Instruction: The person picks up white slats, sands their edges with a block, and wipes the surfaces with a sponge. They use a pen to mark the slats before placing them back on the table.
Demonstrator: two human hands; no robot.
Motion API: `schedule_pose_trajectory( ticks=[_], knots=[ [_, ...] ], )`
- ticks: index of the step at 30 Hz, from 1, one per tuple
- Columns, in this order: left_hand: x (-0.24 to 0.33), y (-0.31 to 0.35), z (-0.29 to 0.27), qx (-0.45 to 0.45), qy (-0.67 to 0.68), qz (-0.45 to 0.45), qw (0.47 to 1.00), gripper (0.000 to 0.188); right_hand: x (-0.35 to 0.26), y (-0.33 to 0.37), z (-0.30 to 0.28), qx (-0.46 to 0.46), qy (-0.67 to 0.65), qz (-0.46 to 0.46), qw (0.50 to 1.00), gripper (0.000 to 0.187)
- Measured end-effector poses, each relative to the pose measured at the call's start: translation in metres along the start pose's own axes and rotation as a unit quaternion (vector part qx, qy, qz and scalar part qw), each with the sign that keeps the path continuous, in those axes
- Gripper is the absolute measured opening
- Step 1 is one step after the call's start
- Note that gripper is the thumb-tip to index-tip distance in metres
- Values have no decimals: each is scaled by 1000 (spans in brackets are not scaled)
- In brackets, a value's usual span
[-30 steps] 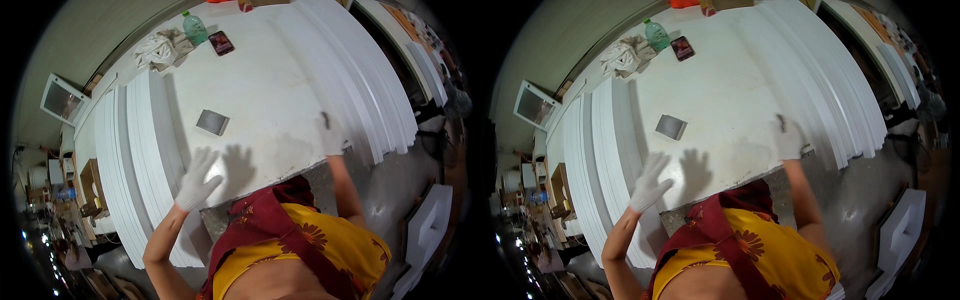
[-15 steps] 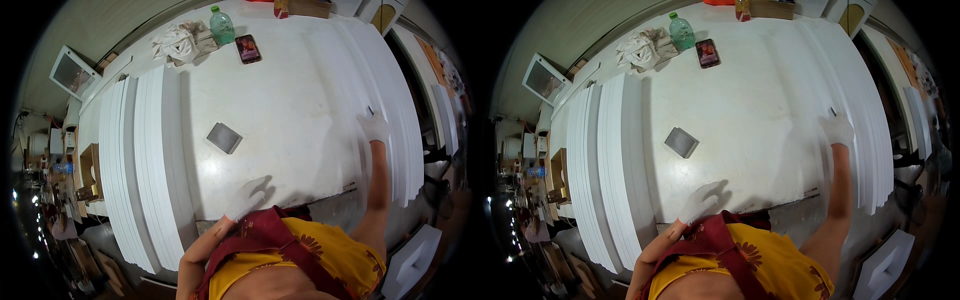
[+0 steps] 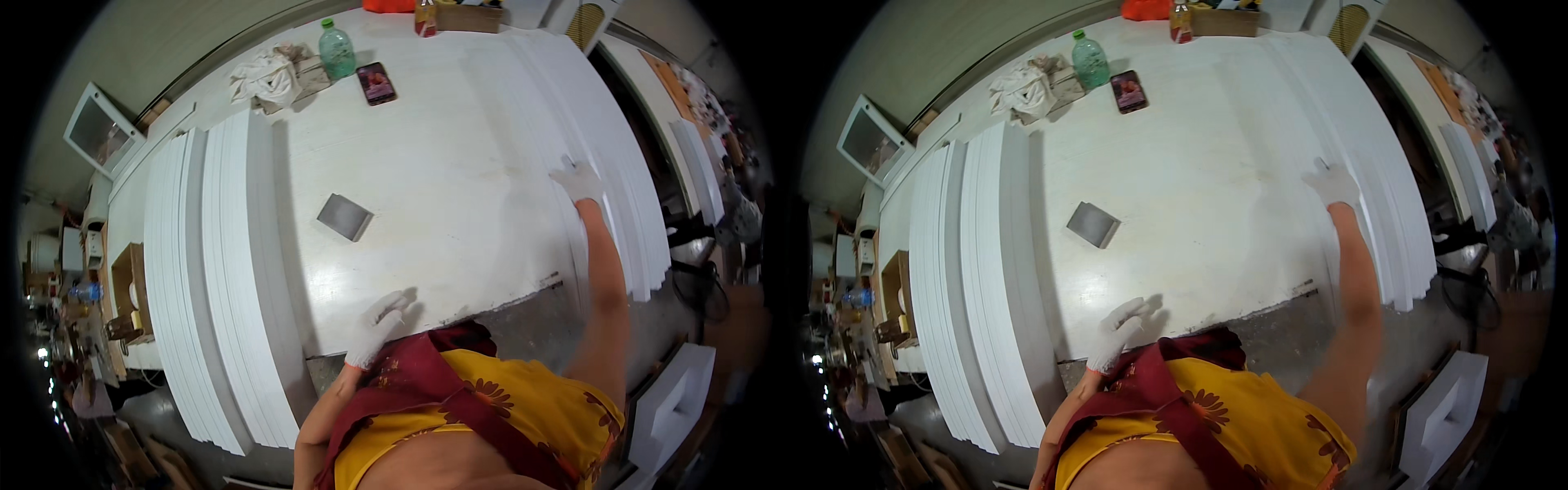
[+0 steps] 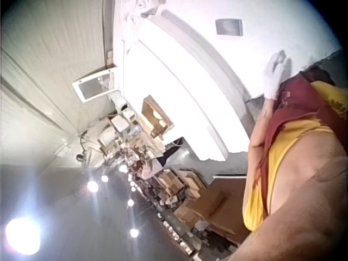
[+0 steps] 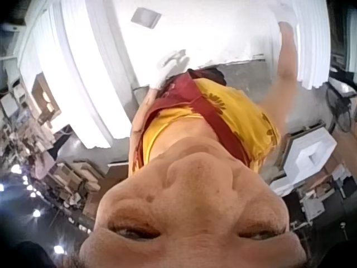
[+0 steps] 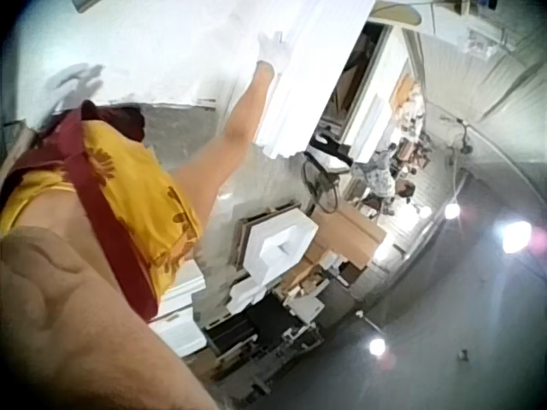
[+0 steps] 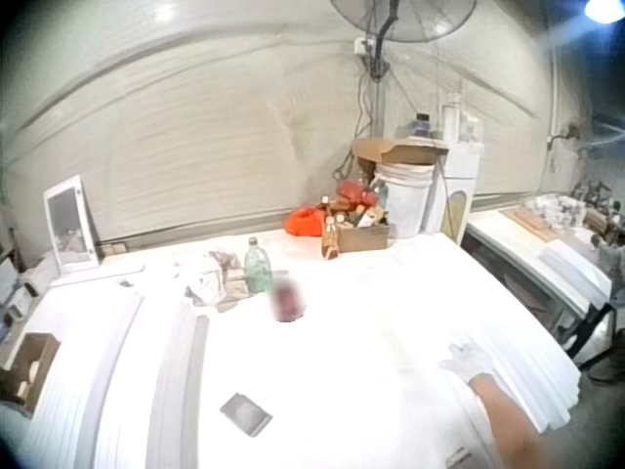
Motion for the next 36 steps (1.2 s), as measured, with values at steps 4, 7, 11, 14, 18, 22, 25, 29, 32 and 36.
schedule_pose_trajectory(
  ticks=[4, 7, 11, 14, 18, 22, 25, 29, 32, 36],
  knots=[
    [3, 20, 5, 4, 31, -3, 1000, 49, -13, 13, -8, 19, 9, 24, 999, 71],
    [-6, 32, 5, 6, 24, -13, 1000, 48, -10, 22, -10, 60, 19, 30, 998, 67],
    [-29, 46, 2, 22, 45, -1, 999, 46, 5, 54, -14, 151, -26, 0, 988, 50],
    [-40, 58, -1, 53, 62, 12, 997, 47, 19, 105, -23, 142, -63, -29, 987, 39],
    [-47, 52, 17, 31, 76, 20, 996, 47, 80, 201, -42, 147, -109, -29, 983, 35],
    [-39, 37, 67, -59, 88, 1, 994, 46, 163, 297, -70, 153, -134, 77, 976, 37],
    [-17, 22, 116, -149, 64, 2, 987, 43, 202, 333, -63, 146, -169, 128, 966, 36],
    [-2, -16, 183, -273, 62, -12, 960, 41, 176, 340, -44, 146, -236, 129, 952, 41],
    [21, -41, 236, -335, 113, -63, 933, 49, 178, 336, -1, 149, -227, 119, 955, 45],
    [27, -85, 304, -338, 32, -58, 939, 74, 183, 348, 32, 204, -488, 247, 812, 33]
  ],
)
Point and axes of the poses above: each hand's wrist, its own y-axis away from the middle knuckle, its own z-axis out of the palm, x = y × z, the point moved 7 cm from there along -y, towards the middle knuckle, and after that the axes turned 9 degrees about -y, right-handed, at the moved point
